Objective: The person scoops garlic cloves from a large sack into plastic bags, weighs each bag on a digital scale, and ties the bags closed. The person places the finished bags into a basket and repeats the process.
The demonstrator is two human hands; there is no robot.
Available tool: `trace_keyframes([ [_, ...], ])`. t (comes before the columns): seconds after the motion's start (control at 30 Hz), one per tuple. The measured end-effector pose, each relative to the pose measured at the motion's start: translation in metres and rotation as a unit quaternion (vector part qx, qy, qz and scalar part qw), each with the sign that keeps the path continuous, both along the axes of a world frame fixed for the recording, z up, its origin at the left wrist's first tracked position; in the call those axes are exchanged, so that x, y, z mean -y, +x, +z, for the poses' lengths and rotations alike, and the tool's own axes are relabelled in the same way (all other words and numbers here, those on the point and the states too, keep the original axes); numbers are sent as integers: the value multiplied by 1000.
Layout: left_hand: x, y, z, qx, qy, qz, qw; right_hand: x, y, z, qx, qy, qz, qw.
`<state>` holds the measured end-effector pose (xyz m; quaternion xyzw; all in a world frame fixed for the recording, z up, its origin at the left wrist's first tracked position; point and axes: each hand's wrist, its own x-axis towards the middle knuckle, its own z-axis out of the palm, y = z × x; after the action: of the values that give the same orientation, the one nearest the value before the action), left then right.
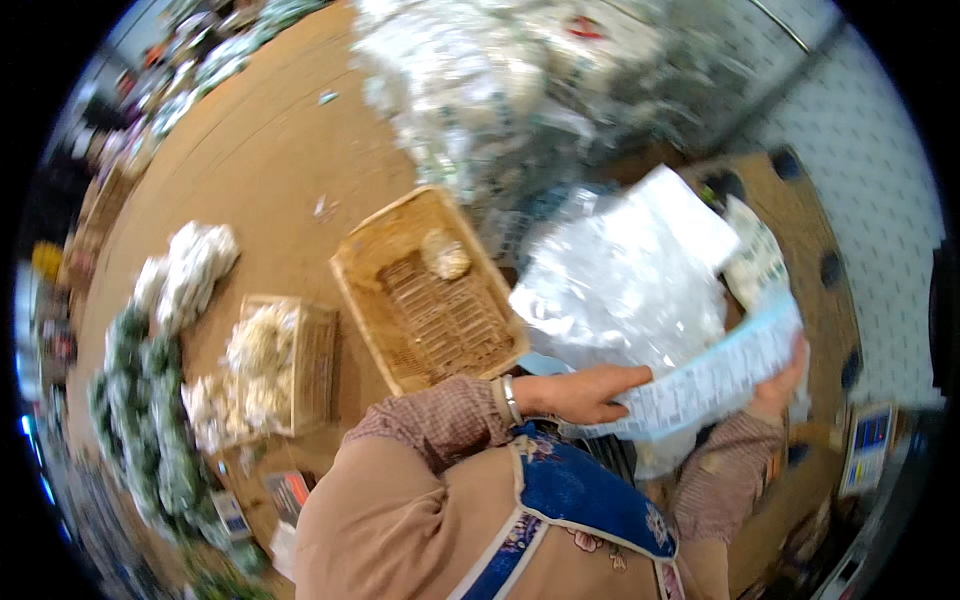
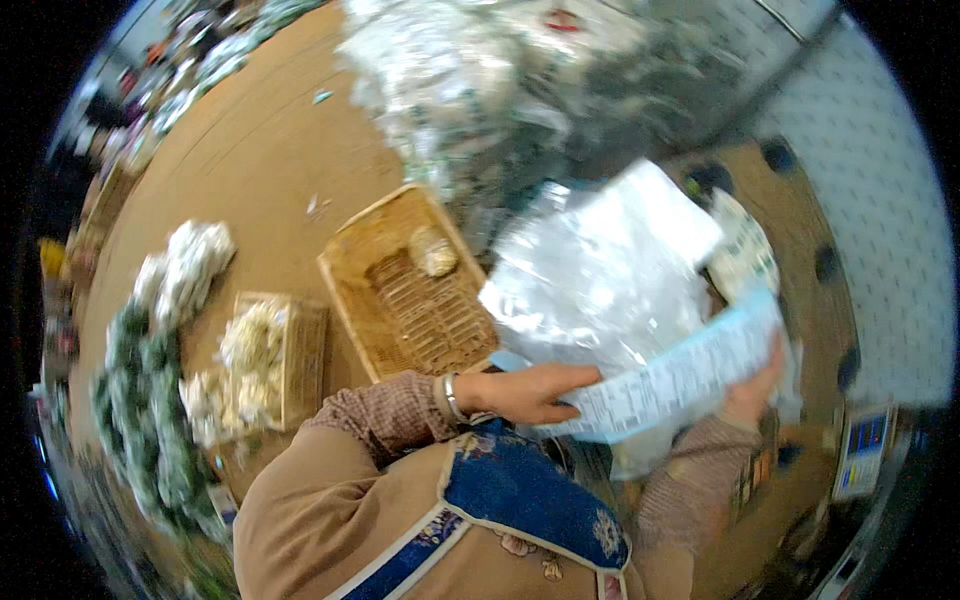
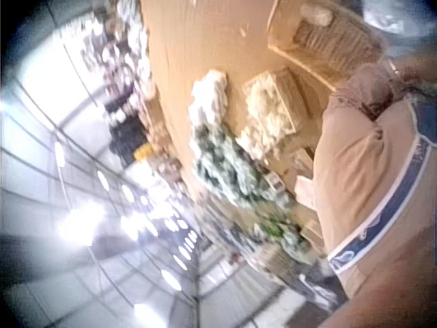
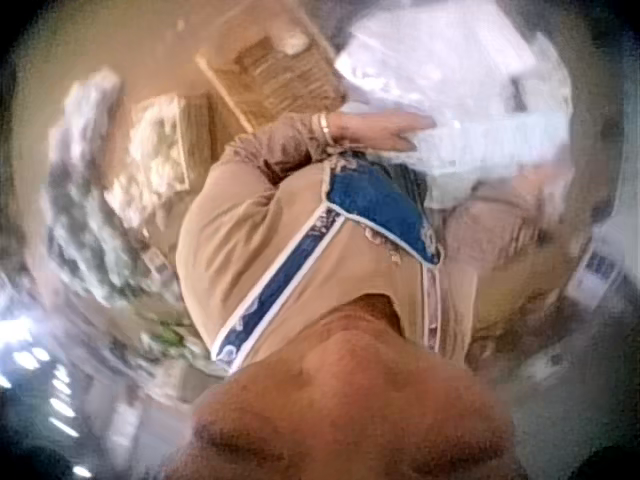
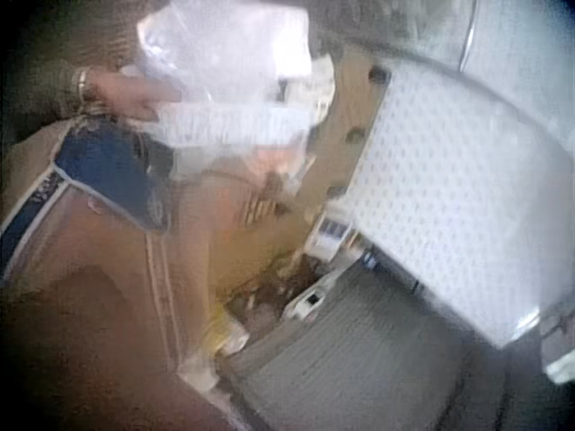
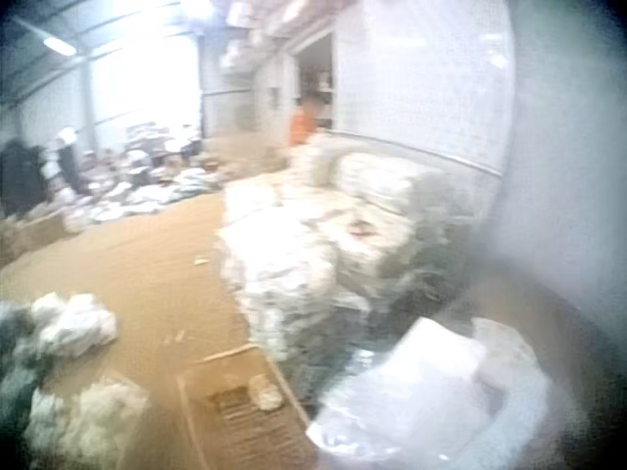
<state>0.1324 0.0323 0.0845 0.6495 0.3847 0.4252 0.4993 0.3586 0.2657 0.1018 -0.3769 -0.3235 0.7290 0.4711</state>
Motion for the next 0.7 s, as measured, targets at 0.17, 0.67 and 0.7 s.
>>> trace_keyframes([
  [0.17,35,-27,-11,166,-83,182,966,20,-76,89,205,326,124,914],
  [0.67,270,-14,-55,464,-152,659,572,331,-244,-33,101,679,643,339],
  [0.7,282,-11,-68,454,-137,666,576,351,-241,-36,70,693,636,332],
])
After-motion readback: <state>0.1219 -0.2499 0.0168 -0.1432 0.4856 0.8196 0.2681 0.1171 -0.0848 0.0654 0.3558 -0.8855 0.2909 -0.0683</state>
